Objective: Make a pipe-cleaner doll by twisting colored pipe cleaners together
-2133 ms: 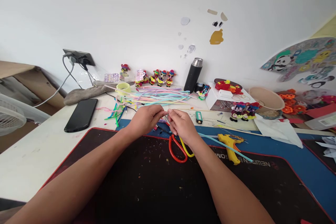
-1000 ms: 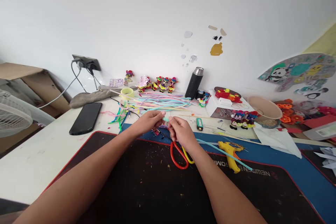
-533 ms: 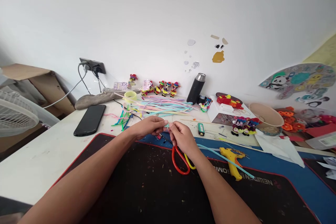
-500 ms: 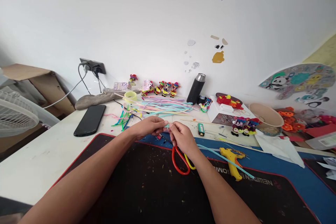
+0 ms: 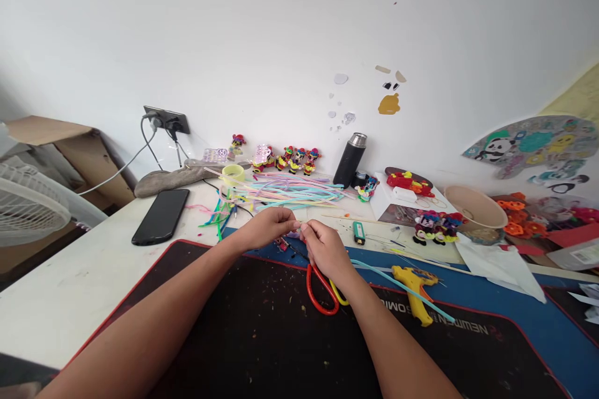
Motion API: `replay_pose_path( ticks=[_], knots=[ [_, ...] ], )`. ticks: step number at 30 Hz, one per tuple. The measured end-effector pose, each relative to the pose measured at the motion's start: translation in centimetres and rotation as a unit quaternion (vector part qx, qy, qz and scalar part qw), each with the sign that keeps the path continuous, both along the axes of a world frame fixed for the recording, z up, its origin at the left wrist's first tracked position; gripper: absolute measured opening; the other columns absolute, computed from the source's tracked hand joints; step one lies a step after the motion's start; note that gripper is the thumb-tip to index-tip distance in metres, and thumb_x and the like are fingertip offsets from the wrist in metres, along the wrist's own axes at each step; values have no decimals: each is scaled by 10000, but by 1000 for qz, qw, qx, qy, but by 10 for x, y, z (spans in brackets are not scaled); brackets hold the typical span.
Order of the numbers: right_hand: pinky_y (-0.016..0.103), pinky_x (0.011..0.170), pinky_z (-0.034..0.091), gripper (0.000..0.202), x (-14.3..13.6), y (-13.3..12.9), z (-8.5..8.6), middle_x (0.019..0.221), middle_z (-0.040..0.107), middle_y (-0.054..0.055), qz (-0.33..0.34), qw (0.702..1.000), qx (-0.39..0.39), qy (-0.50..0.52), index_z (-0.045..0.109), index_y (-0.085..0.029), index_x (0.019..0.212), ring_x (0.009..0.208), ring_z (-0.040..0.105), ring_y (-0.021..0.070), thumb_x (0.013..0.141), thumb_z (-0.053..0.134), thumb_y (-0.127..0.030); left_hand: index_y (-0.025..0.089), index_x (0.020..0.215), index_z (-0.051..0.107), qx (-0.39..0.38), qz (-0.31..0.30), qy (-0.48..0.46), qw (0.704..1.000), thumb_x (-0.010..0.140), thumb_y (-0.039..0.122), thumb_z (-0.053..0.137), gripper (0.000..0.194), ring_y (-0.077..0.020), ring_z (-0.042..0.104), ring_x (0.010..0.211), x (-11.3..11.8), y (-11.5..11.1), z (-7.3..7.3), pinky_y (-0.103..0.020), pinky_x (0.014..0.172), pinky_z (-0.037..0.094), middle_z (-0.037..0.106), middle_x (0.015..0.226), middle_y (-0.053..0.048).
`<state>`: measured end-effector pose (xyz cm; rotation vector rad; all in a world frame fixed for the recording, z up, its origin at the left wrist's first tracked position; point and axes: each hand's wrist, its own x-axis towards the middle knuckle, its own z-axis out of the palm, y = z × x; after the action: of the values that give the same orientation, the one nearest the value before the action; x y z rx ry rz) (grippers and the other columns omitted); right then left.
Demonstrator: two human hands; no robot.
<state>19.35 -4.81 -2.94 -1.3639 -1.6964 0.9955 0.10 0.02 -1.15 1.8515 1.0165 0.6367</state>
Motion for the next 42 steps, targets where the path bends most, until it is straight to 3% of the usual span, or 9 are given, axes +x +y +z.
replay_pose_path(
  ticks=[9, 13, 21, 27, 38, 42],
  knots=[
    [263, 419, 284, 423, -2, 3, -3, 391, 372, -80, 1, 993, -46, 107, 504, -244, 691, 344, 372, 128, 976, 513, -556, 185, 816, 657, 142, 23, 33, 989, 973, 452, 505, 345, -166, 568, 705, 6, -5, -4, -259, 661, 396, 642, 739, -6],
    [244, 361, 236, 446, -6, 2, 1, 379, 291, -109, 11, 971, -104, 213, 475, -236, 668, 297, 283, 88, 920, 568, -592, 181, 827, 649, 181, 24, 37, 982, 994, 395, 491, 314, -162, 577, 697, 8, -7, -4, -260, 663, 389, 646, 736, -12],
    [206, 335, 151, 436, -12, -3, 10, 393, 268, -123, 16, 927, -166, 335, 481, -209, 653, 296, 211, 40, 850, 681, -542, 194, 828, 610, 266, 15, 59, 962, 1025, 351, 440, 303, -179, 602, 753, 8, -9, -3, -275, 709, 408, 647, 776, -36],
    [200, 346, 128, 431, -10, -4, 16, 381, 271, -123, 45, 903, -201, 376, 484, -207, 671, 303, 184, 38, 869, 681, -534, 211, 812, 544, 286, 35, 79, 954, 1037, 360, 380, 316, -182, 581, 717, 9, -12, -4, -285, 681, 390, 606, 740, -24],
    [212, 359, 117, 448, -9, -4, 15, 386, 274, -115, 54, 910, -208, 355, 451, -212, 652, 309, 201, 45, 895, 646, -535, 220, 721, 449, 298, 50, 101, 948, 1041, 393, 340, 379, -163, 481, 620, 13, -14, -5, -293, 632, 320, 498, 642, 5],
    [214, 360, 136, 432, -11, -4, 13, 384, 276, -111, 46, 915, -204, 346, 451, -215, 656, 311, 209, 51, 908, 617, -525, 216, 702, 451, 266, 57, 82, 959, 1027, 415, 360, 392, -152, 455, 604, 14, -14, -2, -288, 621, 311, 481, 623, 15]
  ],
)
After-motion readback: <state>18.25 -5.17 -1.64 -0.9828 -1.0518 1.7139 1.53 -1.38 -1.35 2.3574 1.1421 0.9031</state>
